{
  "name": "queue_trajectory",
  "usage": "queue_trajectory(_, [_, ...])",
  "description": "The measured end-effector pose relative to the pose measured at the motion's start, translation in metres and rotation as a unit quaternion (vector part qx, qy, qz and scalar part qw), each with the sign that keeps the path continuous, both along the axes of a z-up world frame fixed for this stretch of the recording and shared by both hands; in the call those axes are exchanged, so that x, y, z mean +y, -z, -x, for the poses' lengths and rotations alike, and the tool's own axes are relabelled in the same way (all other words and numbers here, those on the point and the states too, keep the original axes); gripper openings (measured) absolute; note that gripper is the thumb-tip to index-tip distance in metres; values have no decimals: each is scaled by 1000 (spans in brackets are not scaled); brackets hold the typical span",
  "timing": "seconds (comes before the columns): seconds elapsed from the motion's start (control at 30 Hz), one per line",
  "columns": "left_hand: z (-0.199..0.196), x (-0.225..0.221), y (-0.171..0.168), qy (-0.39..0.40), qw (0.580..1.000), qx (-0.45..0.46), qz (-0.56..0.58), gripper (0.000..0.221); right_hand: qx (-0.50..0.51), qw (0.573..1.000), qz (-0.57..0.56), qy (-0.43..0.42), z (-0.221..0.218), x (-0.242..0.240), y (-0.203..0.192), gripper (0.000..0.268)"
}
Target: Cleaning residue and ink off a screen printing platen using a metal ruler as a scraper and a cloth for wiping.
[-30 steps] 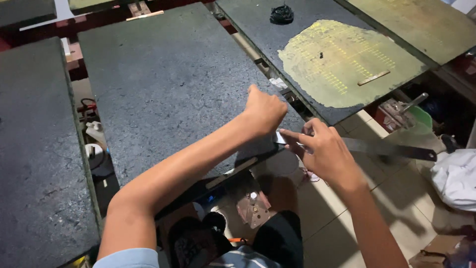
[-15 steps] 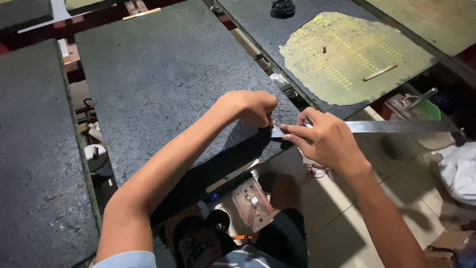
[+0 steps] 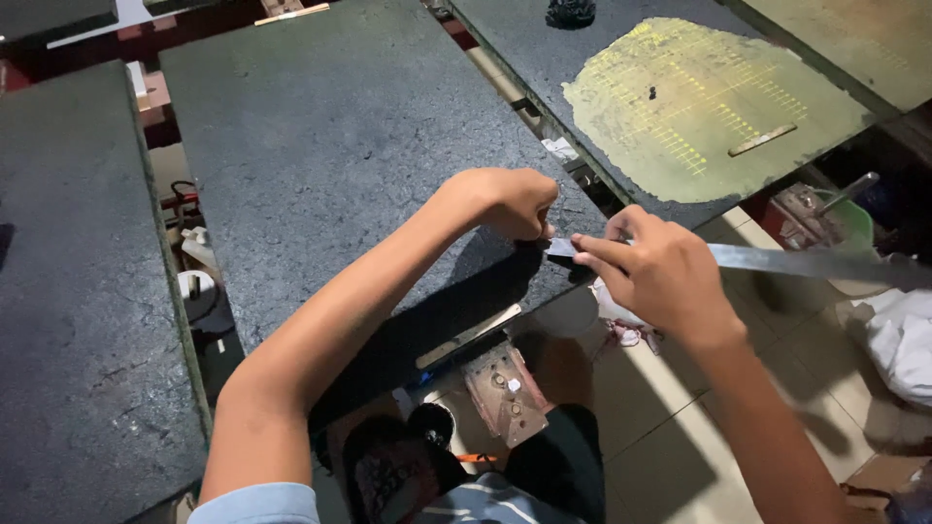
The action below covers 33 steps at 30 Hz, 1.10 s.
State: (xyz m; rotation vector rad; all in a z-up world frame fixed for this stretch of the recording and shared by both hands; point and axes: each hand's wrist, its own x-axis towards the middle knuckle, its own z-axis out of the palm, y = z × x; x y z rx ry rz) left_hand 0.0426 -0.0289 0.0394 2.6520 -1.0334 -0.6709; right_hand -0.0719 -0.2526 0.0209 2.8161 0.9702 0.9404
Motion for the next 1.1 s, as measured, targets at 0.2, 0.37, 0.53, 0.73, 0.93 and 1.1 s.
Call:
queue_trajectory(0.2, [-2, 2, 5, -2, 1000, 6, 9, 31, -17, 999, 12, 44, 17, 21, 4, 10])
queue_trajectory(0.37, [0, 4, 2, -5, 1000, 8, 0, 33, -17, 997, 3, 77, 15, 15, 13, 12])
queue_trajectory(0.53, [-10, 8, 0, -1, 1000, 17, 14, 36, 10, 993, -42, 109, 18, -3, 14, 16])
queue_trajectory(0.73, [-34, 23, 16, -8, 995, 68, 68, 41, 90, 959, -228, 144, 50, -5, -7, 15])
queue_trajectory(0.93, [-6, 63, -49, -24, 997, 8, 77, 28, 90, 897, -410, 136, 92, -12, 17, 19])
queue_trajectory(1.1, [26, 89, -108, -116, 949, -78, 281, 37, 208, 800, -547, 137, 110, -13, 64, 26])
